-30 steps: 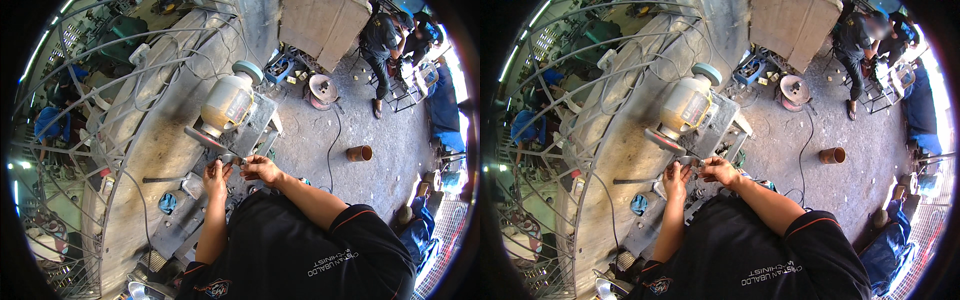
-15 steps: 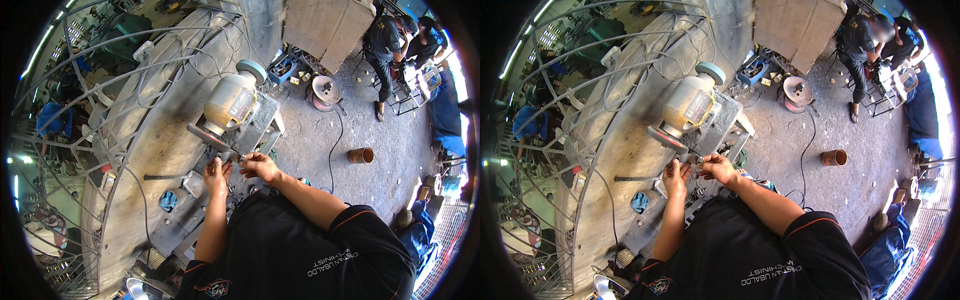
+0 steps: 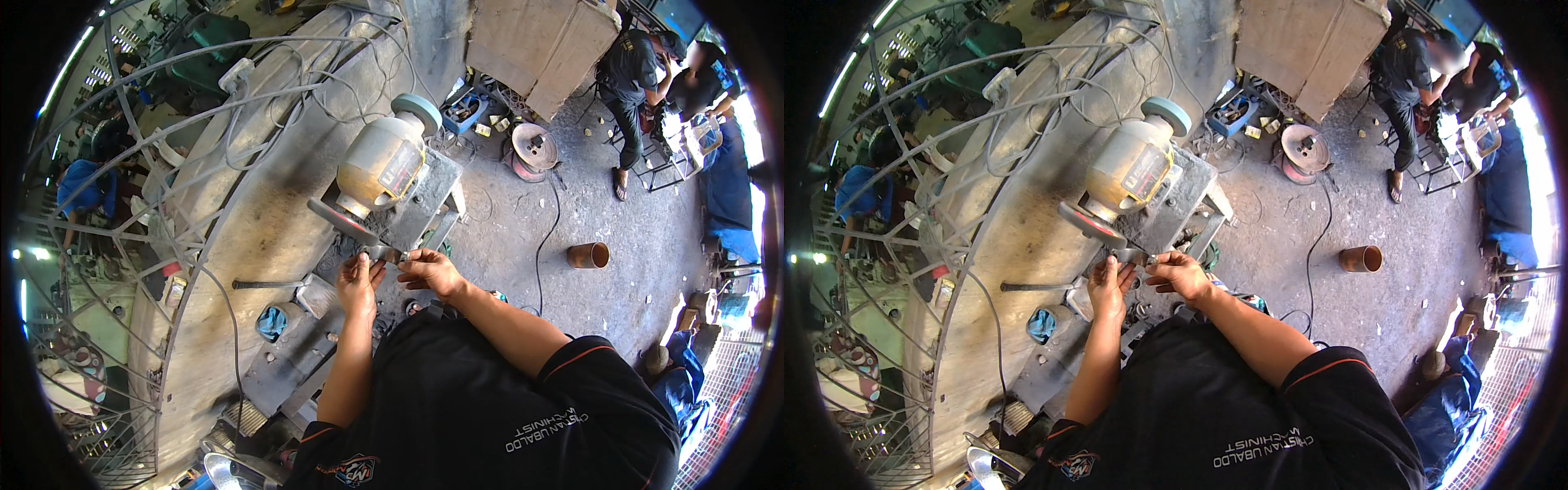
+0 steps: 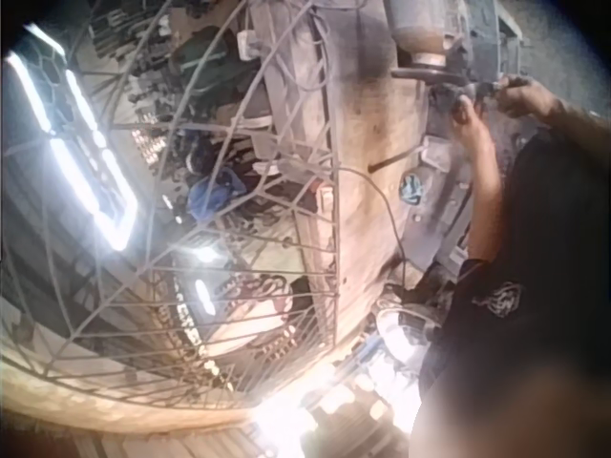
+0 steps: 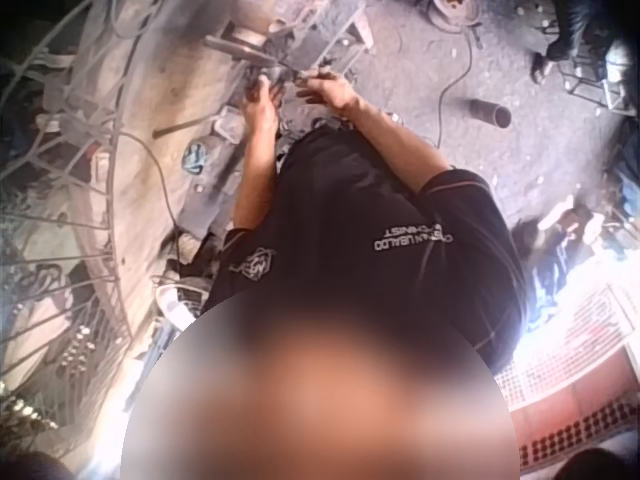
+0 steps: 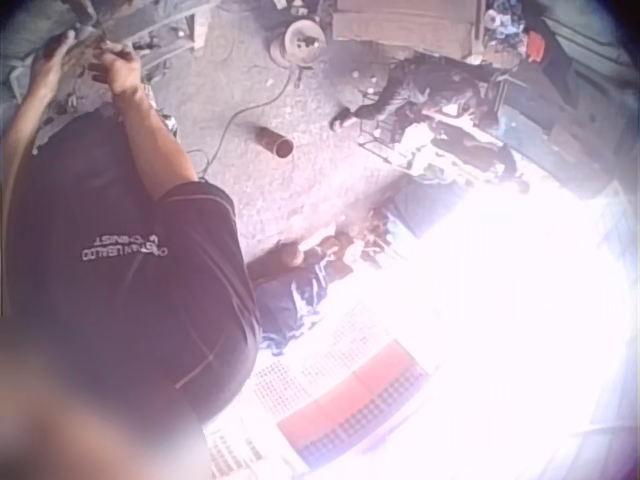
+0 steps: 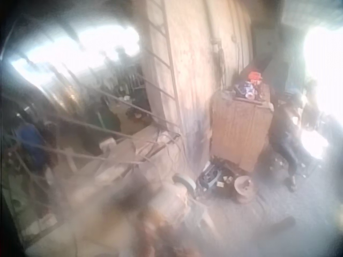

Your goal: The person uses a bench grinder to smooth the edges of small metal parts. They repeatedly press the parts against the spinning wheel, rotate them to grind different sides, and place finished pieces into a metal bowl. The person also adjusts the camera headstrap at the end.

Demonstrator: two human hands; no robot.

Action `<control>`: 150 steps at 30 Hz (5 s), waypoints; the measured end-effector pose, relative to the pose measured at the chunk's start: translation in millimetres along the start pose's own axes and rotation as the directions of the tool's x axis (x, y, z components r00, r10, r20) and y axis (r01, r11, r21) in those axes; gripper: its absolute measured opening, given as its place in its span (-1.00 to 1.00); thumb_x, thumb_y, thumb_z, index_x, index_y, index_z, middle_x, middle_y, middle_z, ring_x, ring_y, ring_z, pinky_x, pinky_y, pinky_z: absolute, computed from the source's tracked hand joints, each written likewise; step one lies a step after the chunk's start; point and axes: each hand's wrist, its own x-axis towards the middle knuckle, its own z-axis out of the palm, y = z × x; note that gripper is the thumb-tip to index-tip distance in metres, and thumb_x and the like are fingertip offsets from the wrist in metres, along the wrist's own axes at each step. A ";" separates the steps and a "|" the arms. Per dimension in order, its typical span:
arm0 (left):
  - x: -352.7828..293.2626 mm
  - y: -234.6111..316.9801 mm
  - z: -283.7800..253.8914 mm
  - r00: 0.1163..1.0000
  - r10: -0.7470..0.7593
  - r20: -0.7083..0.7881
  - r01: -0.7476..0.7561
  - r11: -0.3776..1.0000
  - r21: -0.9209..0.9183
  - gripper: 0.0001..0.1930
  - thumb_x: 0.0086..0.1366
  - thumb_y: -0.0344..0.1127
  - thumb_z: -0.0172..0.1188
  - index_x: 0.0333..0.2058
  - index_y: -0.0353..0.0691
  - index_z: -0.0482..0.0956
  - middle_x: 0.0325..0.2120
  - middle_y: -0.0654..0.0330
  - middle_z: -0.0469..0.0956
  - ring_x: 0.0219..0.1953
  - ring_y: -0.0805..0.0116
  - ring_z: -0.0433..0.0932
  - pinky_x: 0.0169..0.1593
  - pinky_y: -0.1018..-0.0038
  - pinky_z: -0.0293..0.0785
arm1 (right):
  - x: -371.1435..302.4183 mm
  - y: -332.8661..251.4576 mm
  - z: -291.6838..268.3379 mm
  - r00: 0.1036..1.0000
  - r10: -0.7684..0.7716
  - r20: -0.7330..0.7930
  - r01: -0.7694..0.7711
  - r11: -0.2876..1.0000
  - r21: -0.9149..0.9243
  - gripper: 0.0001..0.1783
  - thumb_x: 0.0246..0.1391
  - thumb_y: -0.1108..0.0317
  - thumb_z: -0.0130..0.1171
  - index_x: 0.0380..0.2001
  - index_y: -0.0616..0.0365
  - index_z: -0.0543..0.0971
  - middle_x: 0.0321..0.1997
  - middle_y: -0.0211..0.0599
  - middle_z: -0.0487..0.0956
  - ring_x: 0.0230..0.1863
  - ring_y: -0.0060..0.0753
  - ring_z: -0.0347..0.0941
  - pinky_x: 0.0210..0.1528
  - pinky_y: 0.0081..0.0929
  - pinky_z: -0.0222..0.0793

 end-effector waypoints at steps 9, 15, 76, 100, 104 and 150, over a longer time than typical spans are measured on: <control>-15.0 -11.5 -11.3 0.973 -0.006 0.232 0.020 0.998 -0.057 -0.65 0.38 -0.31 0.21 0.06 -0.30 0.40 -0.02 0.10 0.52 -0.01 0.10 0.60 0.09 0.19 0.56 | -8.1 -1.5 -25.5 0.998 -0.053 0.015 0.055 0.990 -0.133 -0.66 0.02 0.46 0.37 -0.13 0.09 0.50 -0.21 -0.38 0.65 -0.17 -0.38 0.64 -0.20 -0.39 0.54; -42.6 12.8 -23.9 0.842 0.306 0.444 -0.464 0.830 0.308 -0.47 0.25 -0.42 0.32 0.17 -0.35 0.38 0.10 -0.02 0.49 0.17 0.19 0.45 0.22 0.32 0.38 | -15.9 -8.0 -18.7 0.974 -0.150 0.173 0.207 0.900 -0.385 -0.64 -0.08 0.50 0.40 -0.16 0.20 0.56 -0.22 -0.31 0.66 -0.21 -0.42 0.61 -0.20 -0.47 0.53; -31.5 5.3 2.1 0.935 0.346 0.071 -0.346 0.938 -0.025 -0.69 0.28 -0.48 0.30 -0.11 -0.24 0.35 -0.23 0.19 0.50 -0.19 0.48 0.52 -0.07 0.57 0.52 | 19.3 2.6 35.3 0.999 0.032 -0.001 -0.032 0.991 -0.128 -0.66 0.39 0.12 0.00 -0.06 0.19 0.50 -0.06 -0.32 0.64 -0.19 -0.38 0.58 -0.13 -0.34 0.54; -12.6 23.0 -26.2 0.977 0.125 0.172 -0.114 0.991 -0.076 -0.66 0.39 -0.34 0.18 0.07 -0.25 0.34 -0.08 0.13 0.50 0.06 0.10 0.56 0.14 0.20 0.54 | 22.5 3.1 14.3 0.989 -0.023 0.147 0.028 0.999 -0.033 -0.54 0.19 0.26 0.30 0.09 0.19 0.45 -0.12 -0.28 0.60 -0.17 -0.33 0.61 -0.10 -0.30 0.58; -3.3 13.6 -22.6 0.988 0.085 0.125 -0.078 0.995 -0.064 -0.71 0.37 -0.31 0.23 -0.02 -0.19 0.36 -0.09 0.14 0.50 0.00 0.08 0.59 0.10 0.17 0.57 | 16.0 1.6 10.9 0.993 -0.020 0.114 0.029 0.996 -0.082 -0.57 0.18 0.21 0.31 0.04 0.11 0.46 -0.13 -0.32 0.60 -0.14 -0.34 0.60 -0.07 -0.31 0.55; -20.3 35.4 -8.5 0.936 0.350 -0.035 -0.349 0.936 0.040 -0.64 0.18 -0.51 0.39 -0.13 -0.20 0.40 -0.26 0.27 0.49 -0.21 0.53 0.50 -0.12 0.60 0.48 | 43.4 19.9 42.5 0.962 0.095 0.258 -0.157 0.959 0.234 -0.66 0.30 0.16 0.14 0.05 0.08 0.48 0.07 -0.38 0.59 0.04 -0.42 0.55 0.09 -0.29 0.50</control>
